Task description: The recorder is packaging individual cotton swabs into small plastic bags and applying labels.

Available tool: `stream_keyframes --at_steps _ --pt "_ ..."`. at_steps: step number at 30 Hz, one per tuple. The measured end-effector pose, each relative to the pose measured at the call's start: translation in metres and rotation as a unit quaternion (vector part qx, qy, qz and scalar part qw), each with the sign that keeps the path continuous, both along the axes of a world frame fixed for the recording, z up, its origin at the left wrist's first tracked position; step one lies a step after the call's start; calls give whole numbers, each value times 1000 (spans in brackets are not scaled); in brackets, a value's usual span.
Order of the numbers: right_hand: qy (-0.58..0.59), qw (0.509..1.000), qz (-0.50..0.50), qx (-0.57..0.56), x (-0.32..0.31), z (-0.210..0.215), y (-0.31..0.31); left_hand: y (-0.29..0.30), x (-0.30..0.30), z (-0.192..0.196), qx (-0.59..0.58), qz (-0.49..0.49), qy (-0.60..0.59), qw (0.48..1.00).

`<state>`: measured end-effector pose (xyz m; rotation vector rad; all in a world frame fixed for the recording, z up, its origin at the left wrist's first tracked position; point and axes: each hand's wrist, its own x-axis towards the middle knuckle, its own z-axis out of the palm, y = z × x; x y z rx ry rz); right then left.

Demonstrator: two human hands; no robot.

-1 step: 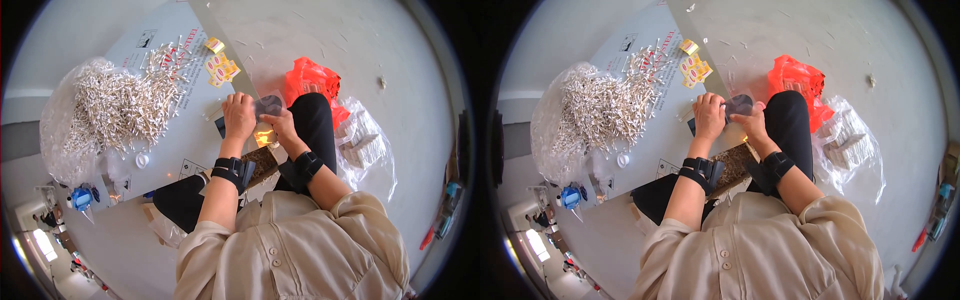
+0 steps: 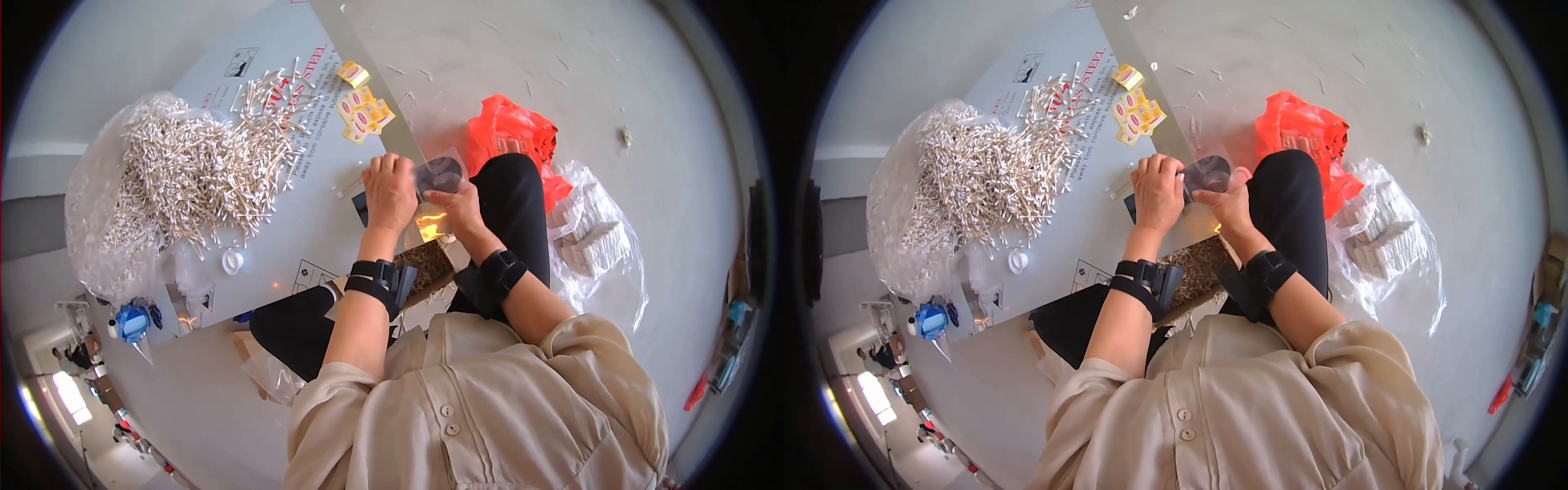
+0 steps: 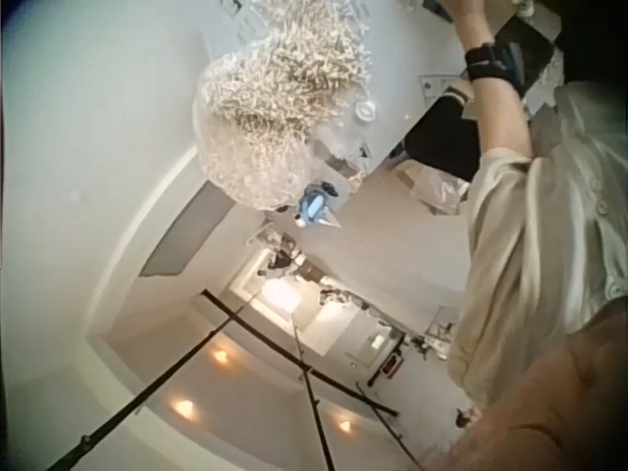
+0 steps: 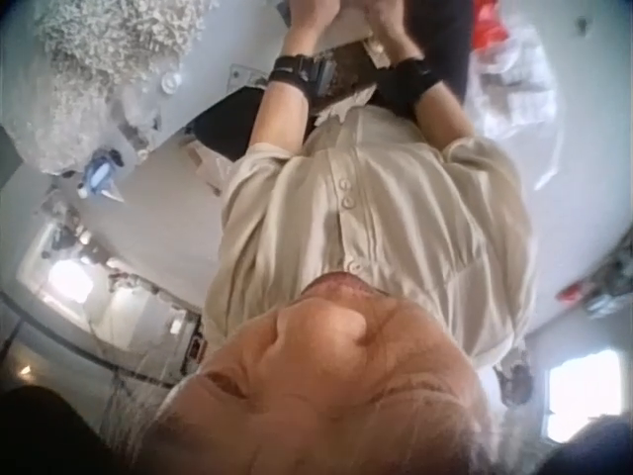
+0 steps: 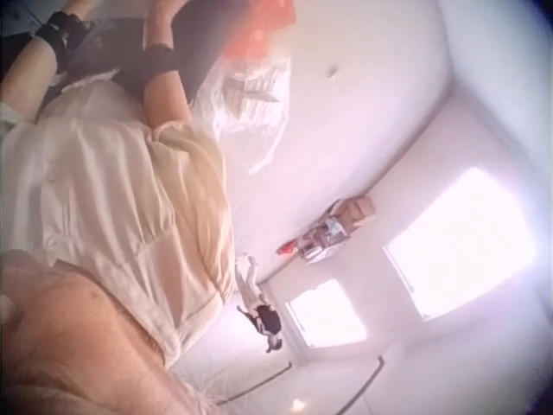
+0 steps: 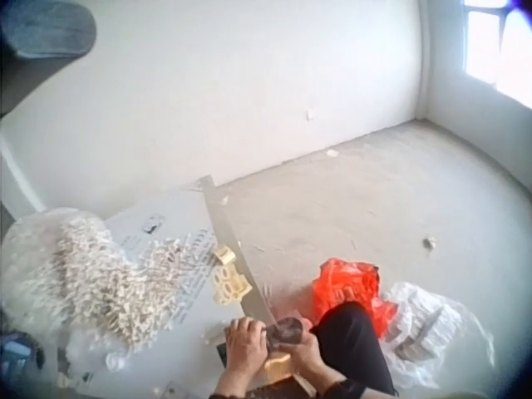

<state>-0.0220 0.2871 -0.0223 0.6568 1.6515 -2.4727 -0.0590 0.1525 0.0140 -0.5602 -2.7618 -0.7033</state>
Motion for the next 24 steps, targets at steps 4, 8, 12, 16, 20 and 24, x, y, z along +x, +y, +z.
stream_keyframes --at_steps 4,8,12,16,20,24 --pt "25 988 -11 151 2 -25 -3 -5 4 -8 -21 14 13 1000" --pt "-38 965 -153 210 15 -1 -2 -35 9 -8 46 143 41 988" --pt "145 928 -120 321 8 31 1 -86 11 -14 29 230 18 973" --pt "297 863 124 389 -9 48 -36 -92 16 -15 50 192 27 980" --pt "403 763 187 469 -12 28 -68 -91 45 -14 55 174 39 983" --pt "426 722 219 500 -5 14 -77 -115 59 -15 95 141 19 985"
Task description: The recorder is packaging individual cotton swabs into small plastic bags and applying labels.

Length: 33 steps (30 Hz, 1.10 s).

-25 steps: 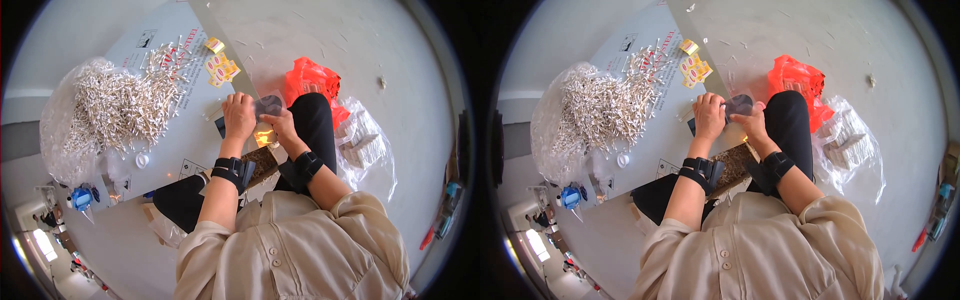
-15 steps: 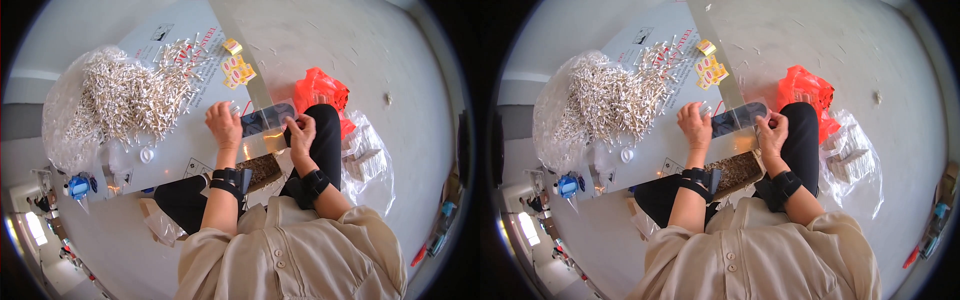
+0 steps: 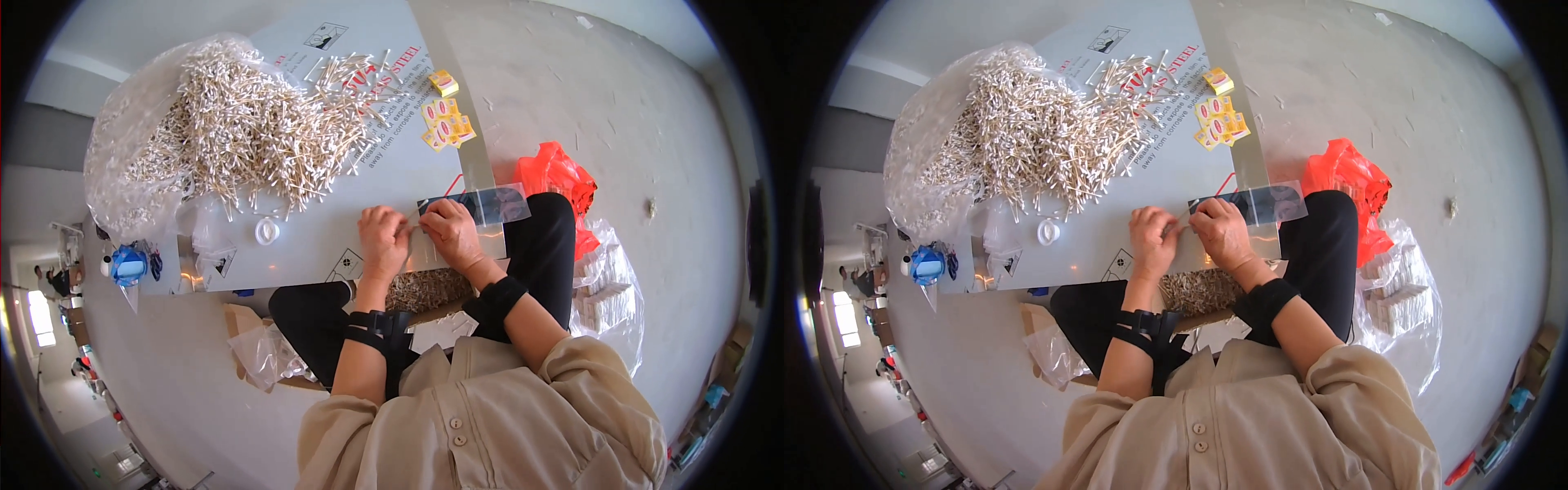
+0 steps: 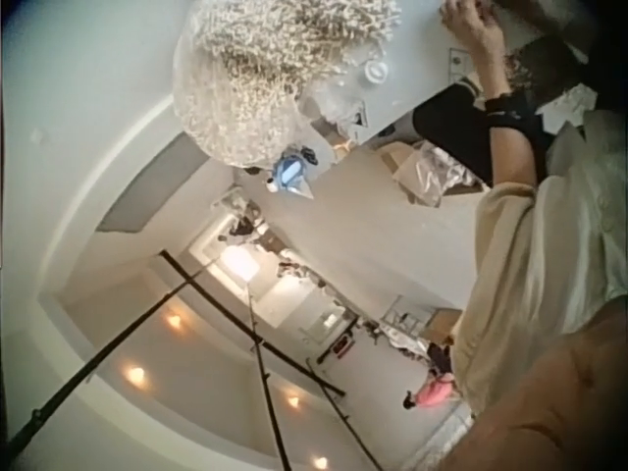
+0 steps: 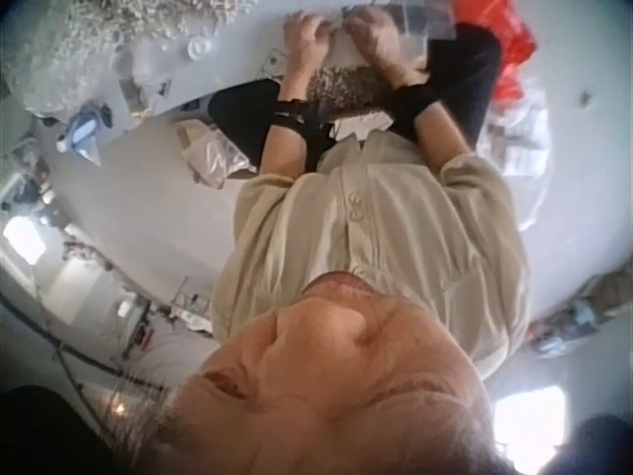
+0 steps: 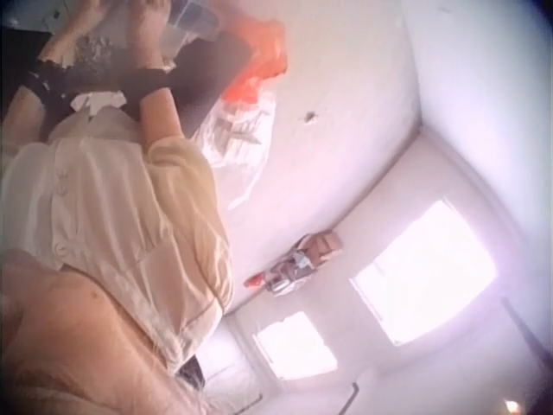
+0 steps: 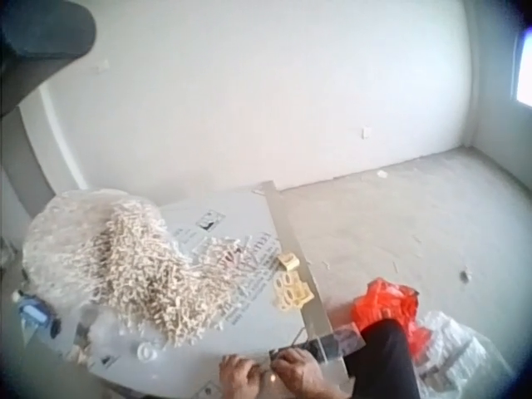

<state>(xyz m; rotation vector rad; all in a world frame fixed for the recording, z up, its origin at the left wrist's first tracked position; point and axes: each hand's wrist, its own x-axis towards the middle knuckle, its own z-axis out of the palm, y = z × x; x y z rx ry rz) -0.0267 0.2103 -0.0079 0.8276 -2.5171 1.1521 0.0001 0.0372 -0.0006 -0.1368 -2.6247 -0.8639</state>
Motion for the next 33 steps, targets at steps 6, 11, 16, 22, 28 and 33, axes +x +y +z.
stream_keyframes --at_steps 6,11,16,22,28,33 --pt "2 1000 2 -6 3 6 -6 -39 -58 13 -63 214 22 974" --pt "-15 1000 7 -14 1 5 -7 -40 -72 6 -212 231 -47 949" --pt "-40 999 -4 -27 -1 10 -4 -1 -22 4 -121 160 -35 979" --pt "0 971 -217 -97 -38 2 27 -11 -6 7 -103 145 -26 984" --pt "-94 953 -245 151 -80 -12 11 -13 -2 -6 -102 148 4 984" --pt "-21 959 -188 211 -68 -6 15 -4 -11 -6 -78 104 14 991"
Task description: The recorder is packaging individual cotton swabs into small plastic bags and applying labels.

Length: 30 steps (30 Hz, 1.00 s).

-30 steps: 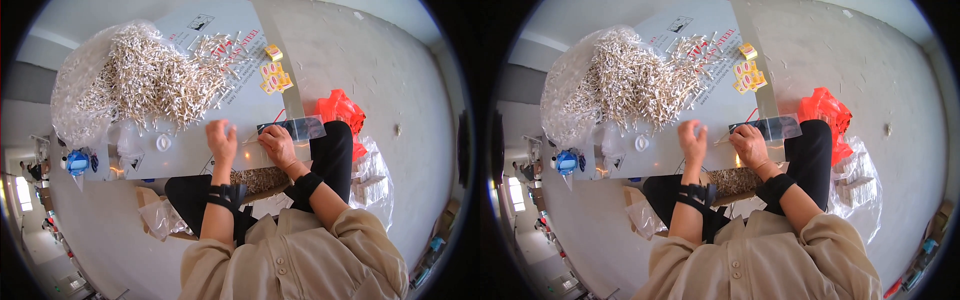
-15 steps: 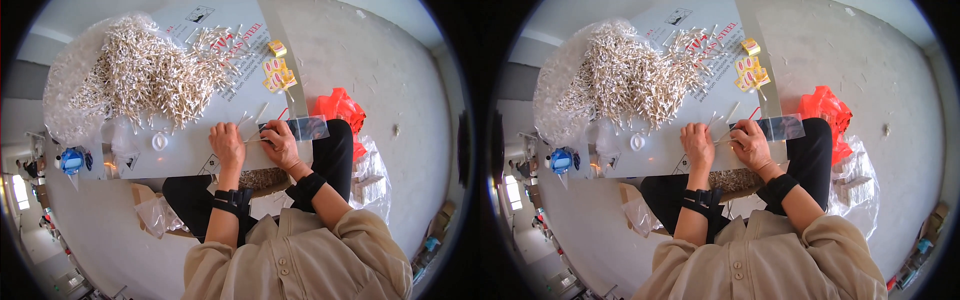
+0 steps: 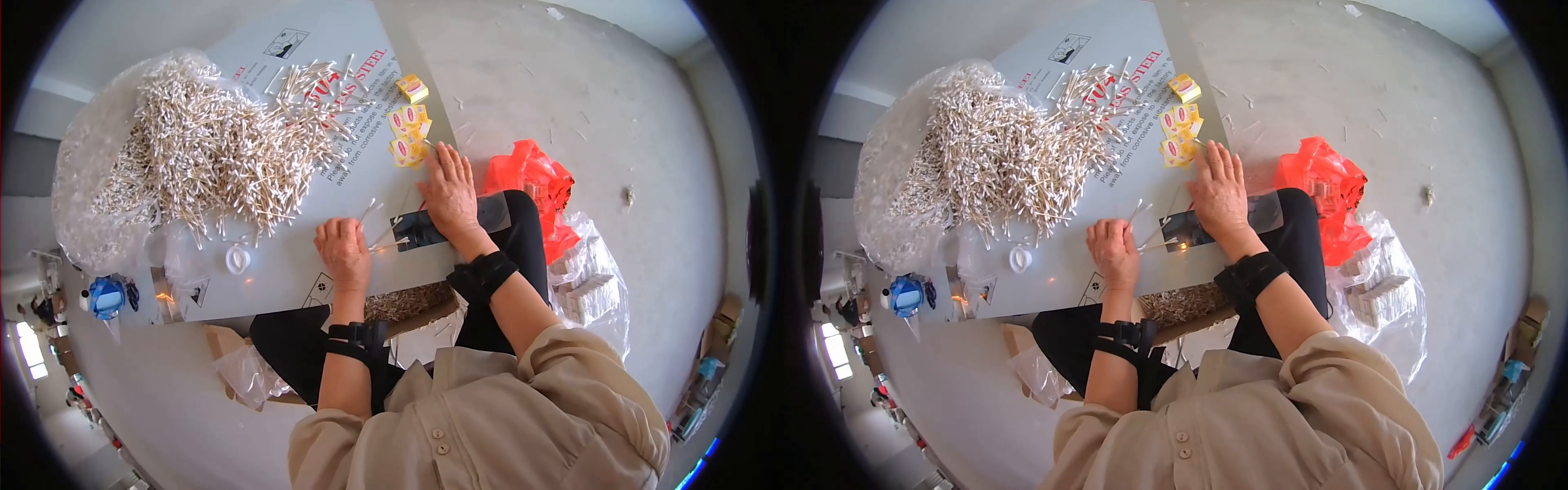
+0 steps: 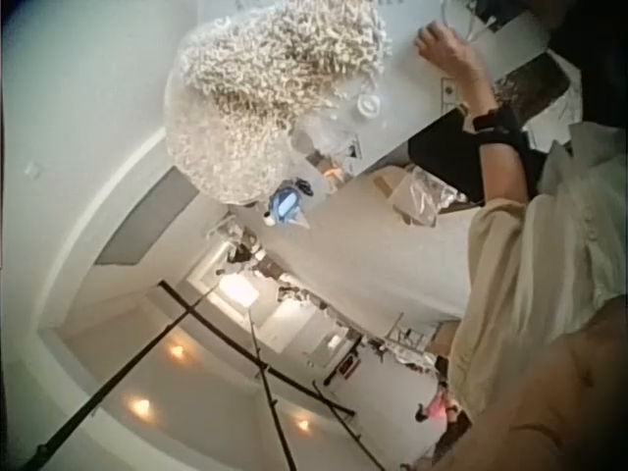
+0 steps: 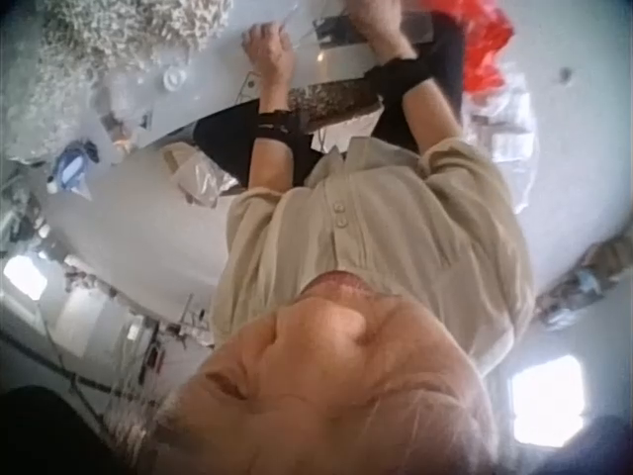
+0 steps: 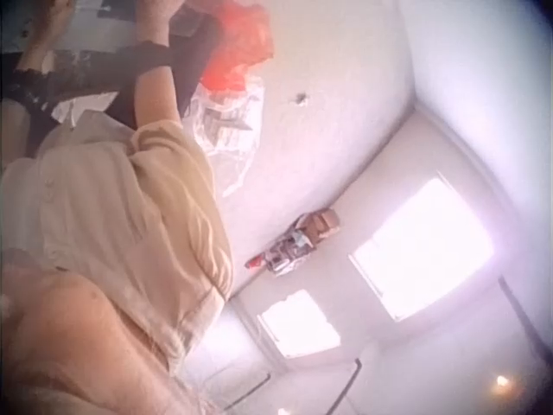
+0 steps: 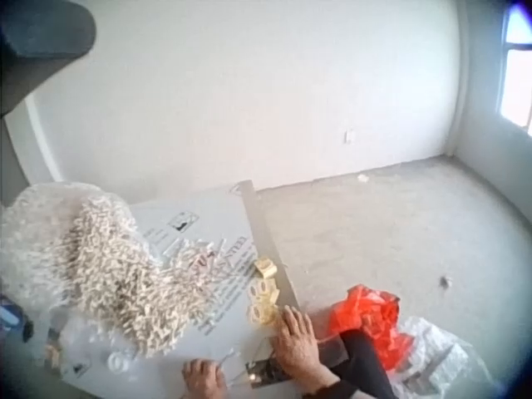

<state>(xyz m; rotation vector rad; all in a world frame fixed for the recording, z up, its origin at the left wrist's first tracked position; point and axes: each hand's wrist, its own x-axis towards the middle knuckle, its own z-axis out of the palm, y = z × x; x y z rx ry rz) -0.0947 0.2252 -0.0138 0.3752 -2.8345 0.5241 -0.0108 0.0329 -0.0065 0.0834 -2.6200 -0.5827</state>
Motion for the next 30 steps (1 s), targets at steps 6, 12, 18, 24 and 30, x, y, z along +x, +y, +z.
stream_keyframes --at_steps 6,12,18,24,30 --pt "46 989 -61 -130 -13 -1 12 5 -12 6 14 -37 -19 999" --pt "78 985 -68 -136 -15 -4 11 -20 -41 23 22 -83 -37 996" --pt "-7 970 138 -200 35 20 -23 -57 -126 39 -234 -101 57 965" --pt "-43 945 121 -301 9 23 -41 -52 -156 48 -214 -175 -151 949" --pt "-6 977 133 -166 -58 29 -91 -40 -108 30 -205 -59 -6 977"
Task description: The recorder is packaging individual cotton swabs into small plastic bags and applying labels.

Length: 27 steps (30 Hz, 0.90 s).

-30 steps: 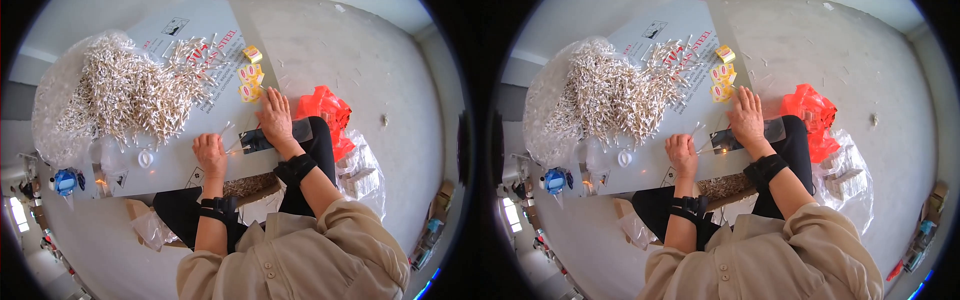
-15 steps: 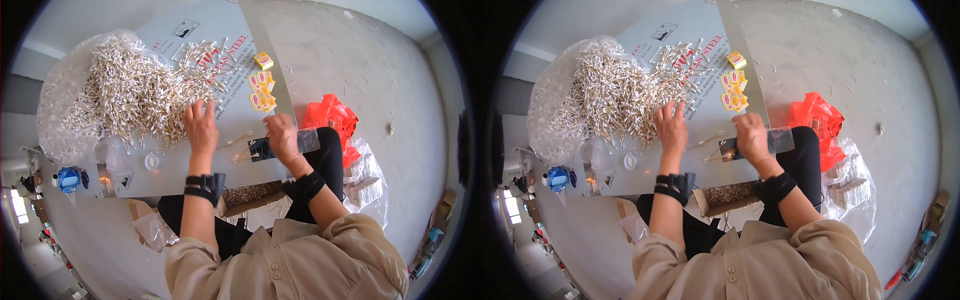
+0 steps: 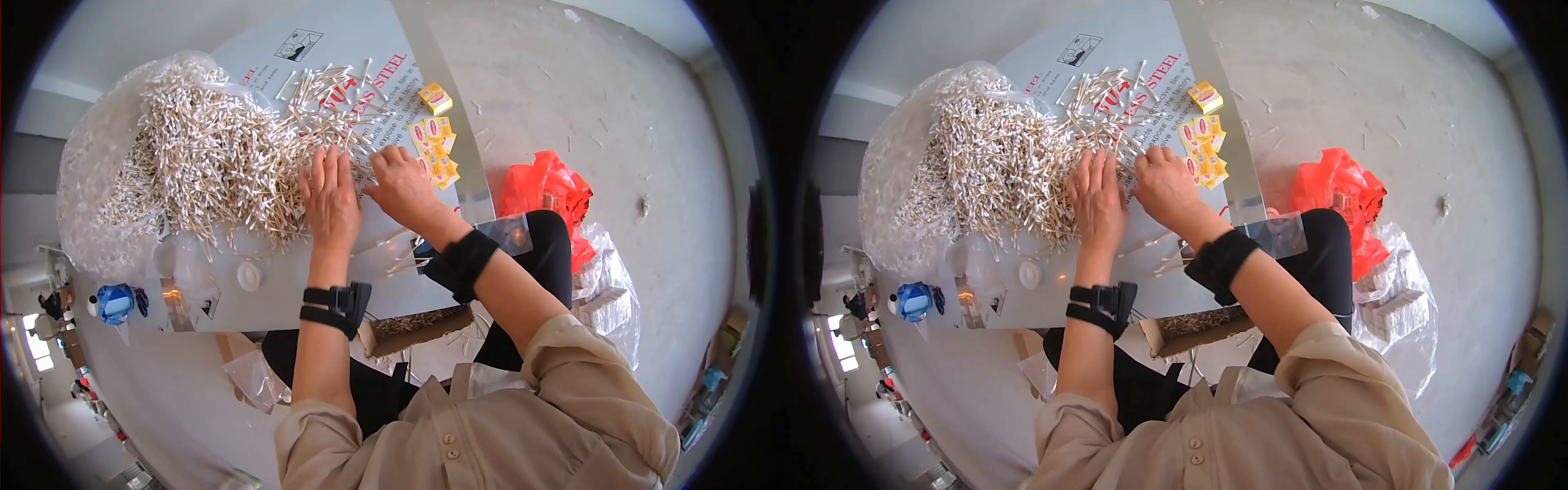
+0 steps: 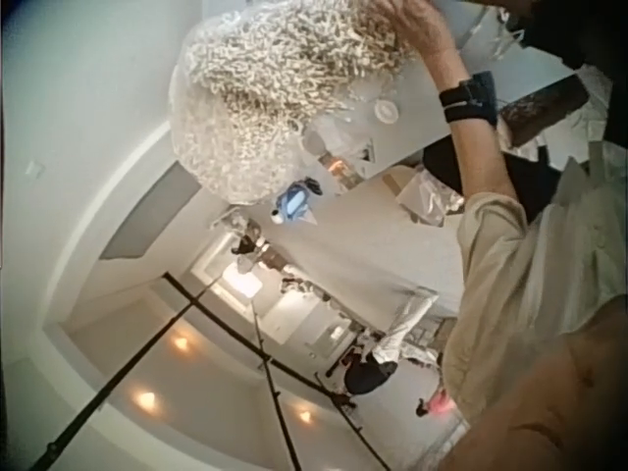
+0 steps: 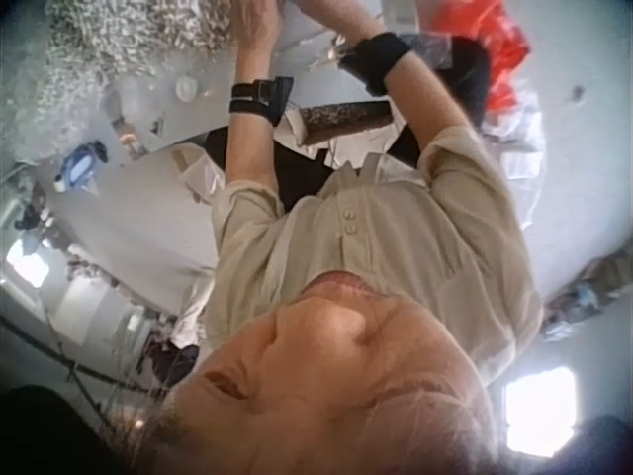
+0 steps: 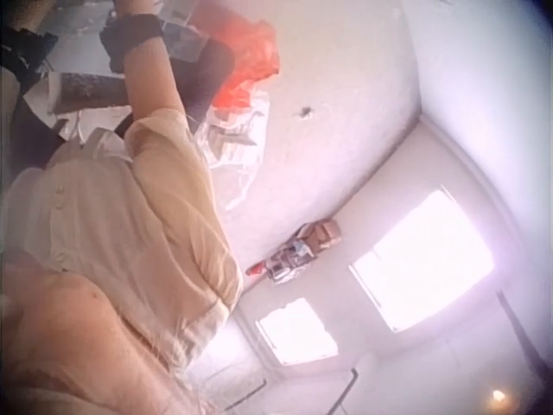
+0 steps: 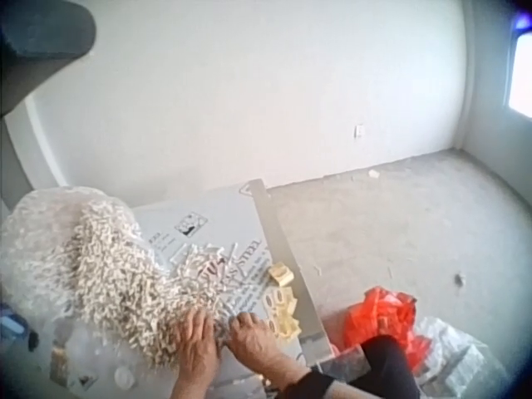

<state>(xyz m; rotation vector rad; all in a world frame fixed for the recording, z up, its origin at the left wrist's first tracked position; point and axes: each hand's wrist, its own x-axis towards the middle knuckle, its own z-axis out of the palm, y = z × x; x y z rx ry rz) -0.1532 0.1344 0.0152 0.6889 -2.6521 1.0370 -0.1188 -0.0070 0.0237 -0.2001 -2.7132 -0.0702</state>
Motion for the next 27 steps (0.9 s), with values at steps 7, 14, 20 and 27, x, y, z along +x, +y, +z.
stream_keyframes --at_steps 7,14,20,27 --pt "8 983 -2 181 -19 -9 -29 -33 9 -21 -13 43 -83 996" --pt "-31 971 92 219 31 -3 19 -43 4 -18 -17 62 -94 993" --pt "-117 991 32 48 21 21 26 -34 26 -1 15 19 -30 999" --pt "5 995 2 100 -35 -11 -15 -8 48 -13 128 16 -35 991"
